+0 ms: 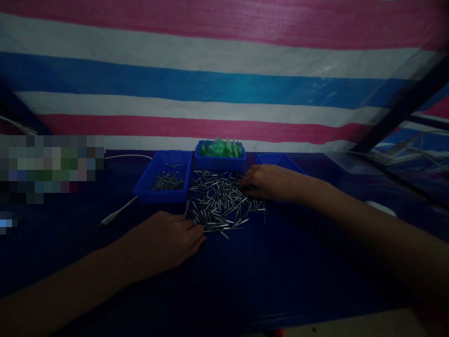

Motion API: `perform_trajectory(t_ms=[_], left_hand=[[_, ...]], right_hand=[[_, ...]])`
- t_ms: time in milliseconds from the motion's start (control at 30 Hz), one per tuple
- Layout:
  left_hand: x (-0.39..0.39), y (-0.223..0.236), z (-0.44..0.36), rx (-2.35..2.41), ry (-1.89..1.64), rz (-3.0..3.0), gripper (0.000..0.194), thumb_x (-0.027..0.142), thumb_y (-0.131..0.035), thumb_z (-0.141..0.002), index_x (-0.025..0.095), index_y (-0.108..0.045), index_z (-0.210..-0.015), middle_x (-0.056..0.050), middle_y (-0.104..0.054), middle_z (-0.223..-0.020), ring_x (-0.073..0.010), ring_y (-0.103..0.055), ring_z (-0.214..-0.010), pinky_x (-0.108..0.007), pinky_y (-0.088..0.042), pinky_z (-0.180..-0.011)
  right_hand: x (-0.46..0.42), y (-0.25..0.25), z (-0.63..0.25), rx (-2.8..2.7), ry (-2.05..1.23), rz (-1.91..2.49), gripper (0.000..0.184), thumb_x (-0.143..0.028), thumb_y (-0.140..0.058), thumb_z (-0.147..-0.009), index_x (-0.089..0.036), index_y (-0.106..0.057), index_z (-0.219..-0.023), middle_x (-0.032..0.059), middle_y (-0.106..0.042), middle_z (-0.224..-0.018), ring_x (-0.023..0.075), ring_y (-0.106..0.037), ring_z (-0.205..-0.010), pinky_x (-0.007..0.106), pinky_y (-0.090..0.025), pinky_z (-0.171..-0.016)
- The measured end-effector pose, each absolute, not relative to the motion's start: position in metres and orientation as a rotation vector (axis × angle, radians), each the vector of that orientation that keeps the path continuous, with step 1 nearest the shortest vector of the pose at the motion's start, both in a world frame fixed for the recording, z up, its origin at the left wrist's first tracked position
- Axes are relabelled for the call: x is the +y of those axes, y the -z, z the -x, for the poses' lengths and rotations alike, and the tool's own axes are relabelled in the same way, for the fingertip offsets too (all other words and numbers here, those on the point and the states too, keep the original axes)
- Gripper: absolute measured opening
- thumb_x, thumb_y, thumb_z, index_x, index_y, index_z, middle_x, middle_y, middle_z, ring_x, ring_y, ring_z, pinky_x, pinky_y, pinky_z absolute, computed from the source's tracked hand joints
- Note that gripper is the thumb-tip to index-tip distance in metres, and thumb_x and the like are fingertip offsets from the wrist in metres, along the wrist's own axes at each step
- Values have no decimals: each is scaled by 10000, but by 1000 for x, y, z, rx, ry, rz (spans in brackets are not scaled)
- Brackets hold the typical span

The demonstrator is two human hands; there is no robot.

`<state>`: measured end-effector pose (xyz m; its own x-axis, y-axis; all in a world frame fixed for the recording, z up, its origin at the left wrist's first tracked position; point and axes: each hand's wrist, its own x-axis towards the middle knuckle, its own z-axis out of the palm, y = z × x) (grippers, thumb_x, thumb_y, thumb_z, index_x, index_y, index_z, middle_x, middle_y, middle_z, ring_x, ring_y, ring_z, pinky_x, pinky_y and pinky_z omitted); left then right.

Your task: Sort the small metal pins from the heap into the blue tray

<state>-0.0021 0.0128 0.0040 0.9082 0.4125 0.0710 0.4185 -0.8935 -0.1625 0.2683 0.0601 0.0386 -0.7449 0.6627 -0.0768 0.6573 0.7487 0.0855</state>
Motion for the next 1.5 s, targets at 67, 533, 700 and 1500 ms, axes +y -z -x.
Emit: perform_trajectory(t_ms=[67, 533, 700, 1500], left_hand=[[13, -3, 2, -631, 89, 2897, 229, 232, -399, -886, 177, -539, -713, 1, -589, -612, -153, -549, -524, -262, -367, -479], [14, -4, 2, -612, 110, 2922, 211, 212, -402, -885, 166, -537, -729, -3, -587, -627, -134, -549, -540, -245, -372, -498], [14, -3, 1, -614, 112, 2924, 235, 214, -379, -892, 171, -539, -726, -3, -585, -621, -138, -543, -528, -253, -366, -488], [14, -10, 2, -842, 17, 2834, 120, 262, -452, -866, 185, -534, -826, -4, -621, -691, -181, -606, -603, -265, -400, -497]], right_hand=[[59, -39, -268, 2829, -90, -1105, 151, -174, -527, -807, -183, -625, -921, 44, -634, -876, 193, -561, -854, 318, -412, -725], [40, -40, -267, 2839, -192, -1167, 212, -24, -466, -787, -153, -616, -864, 65, -618, -887, 187, -547, -867, 304, -419, -758], [28, -35, -264, 2892, -185, -1093, 271, -6, -477, -769, -151, -617, -950, 72, -620, -927, 188, -536, -873, 316, -425, -780], [-15, -29, -258, 2945, -175, -1347, 177, -65, -449, -819, -130, -592, -901, 109, -581, -967, 200, -554, -877, 326, -467, -758]])
